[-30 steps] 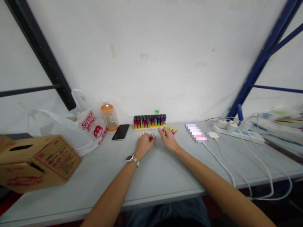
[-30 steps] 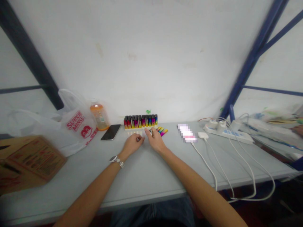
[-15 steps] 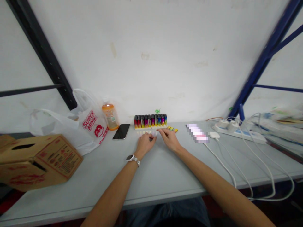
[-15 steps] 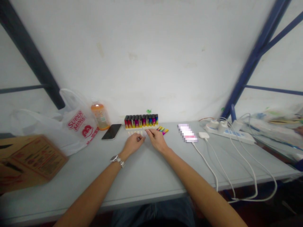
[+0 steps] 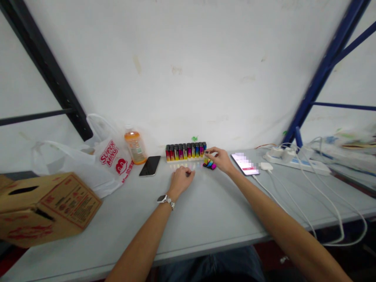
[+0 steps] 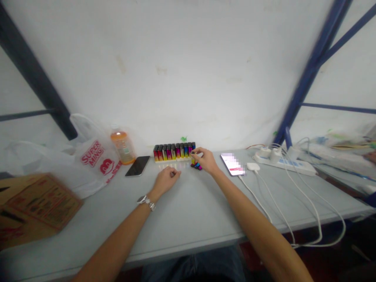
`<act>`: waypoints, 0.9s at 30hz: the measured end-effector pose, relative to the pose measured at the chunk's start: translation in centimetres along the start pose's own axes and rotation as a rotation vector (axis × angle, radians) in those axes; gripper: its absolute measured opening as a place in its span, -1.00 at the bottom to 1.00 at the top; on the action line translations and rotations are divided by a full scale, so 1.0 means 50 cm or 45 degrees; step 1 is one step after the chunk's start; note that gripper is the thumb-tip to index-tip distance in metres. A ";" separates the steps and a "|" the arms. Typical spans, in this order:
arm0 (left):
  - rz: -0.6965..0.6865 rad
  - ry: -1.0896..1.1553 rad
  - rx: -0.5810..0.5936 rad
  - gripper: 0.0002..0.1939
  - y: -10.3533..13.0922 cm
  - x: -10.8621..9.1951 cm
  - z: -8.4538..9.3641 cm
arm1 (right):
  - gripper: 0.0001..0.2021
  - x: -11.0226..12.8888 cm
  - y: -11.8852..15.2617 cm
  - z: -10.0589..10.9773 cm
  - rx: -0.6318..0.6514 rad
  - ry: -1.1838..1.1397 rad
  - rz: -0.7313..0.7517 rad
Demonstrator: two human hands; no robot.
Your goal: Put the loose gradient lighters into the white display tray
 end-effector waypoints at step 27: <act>0.018 -0.041 0.009 -0.71 -0.001 0.000 -0.003 | -0.82 -0.081 -0.141 -0.003 0.277 0.096 -0.004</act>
Point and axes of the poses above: each hand's wrist, its own y-axis away from the middle knuckle, its own z-axis out of the back of the hand, x = y × z, the point moved 10 cm from there along -y, towards the middle knuckle, and after that the axes turned 9 degrees about x, right-handed, at the moved point
